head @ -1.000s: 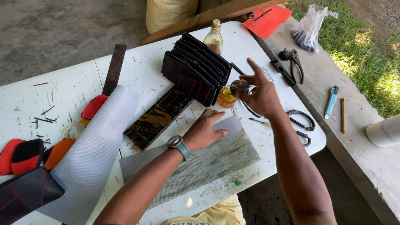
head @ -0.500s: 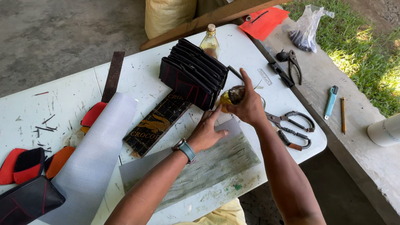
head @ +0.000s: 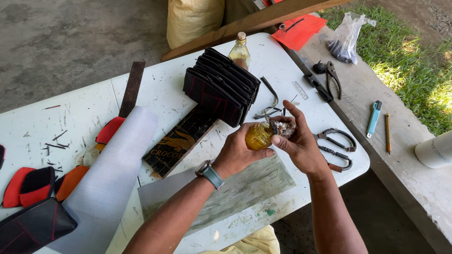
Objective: The person applies a yellowish adhesive from a small jar onto a gray fabric sheet using a brush. They spread the glue evenly across the fabric surface while seated at a white table with leather pieces and tools nearby.
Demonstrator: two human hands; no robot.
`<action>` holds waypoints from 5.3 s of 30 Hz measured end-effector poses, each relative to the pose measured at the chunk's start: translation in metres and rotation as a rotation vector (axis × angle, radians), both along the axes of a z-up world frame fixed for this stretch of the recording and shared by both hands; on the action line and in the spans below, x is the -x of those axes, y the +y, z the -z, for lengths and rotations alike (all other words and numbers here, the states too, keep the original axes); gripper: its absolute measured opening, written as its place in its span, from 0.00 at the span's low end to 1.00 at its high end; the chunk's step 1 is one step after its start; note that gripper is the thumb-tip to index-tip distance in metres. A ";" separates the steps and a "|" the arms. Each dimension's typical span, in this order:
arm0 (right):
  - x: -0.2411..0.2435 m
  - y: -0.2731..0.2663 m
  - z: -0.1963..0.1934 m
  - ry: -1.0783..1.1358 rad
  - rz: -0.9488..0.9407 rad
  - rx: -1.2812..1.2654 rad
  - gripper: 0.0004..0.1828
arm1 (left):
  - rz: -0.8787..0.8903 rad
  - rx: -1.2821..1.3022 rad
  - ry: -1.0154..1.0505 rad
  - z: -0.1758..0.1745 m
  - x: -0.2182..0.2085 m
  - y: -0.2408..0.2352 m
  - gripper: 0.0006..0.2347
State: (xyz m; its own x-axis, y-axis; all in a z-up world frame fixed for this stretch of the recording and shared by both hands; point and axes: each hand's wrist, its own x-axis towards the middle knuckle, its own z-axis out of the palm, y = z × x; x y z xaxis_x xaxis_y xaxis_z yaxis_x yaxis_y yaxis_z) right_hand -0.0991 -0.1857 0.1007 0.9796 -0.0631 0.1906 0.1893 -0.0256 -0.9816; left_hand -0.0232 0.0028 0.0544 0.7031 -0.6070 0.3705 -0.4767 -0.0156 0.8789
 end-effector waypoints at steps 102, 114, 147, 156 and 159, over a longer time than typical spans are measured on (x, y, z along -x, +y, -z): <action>0.057 0.113 -0.034 -0.159 -0.024 -0.151 0.66 | -0.204 -0.186 -0.086 -0.074 0.063 0.070 0.28; -0.017 -0.047 0.014 -0.293 0.643 0.387 0.71 | -0.125 0.101 -0.271 -0.092 0.046 0.056 0.35; -0.014 -0.133 0.042 -0.034 0.558 0.853 0.44 | -0.356 -0.798 -0.076 -0.052 -0.003 0.151 0.39; 0.019 -0.079 0.033 0.333 0.297 1.130 0.54 | -0.111 -0.993 -0.037 -0.020 0.049 0.142 0.52; 0.027 -0.085 0.049 0.300 0.327 1.139 0.51 | -0.102 -1.008 0.056 -0.015 0.062 0.151 0.51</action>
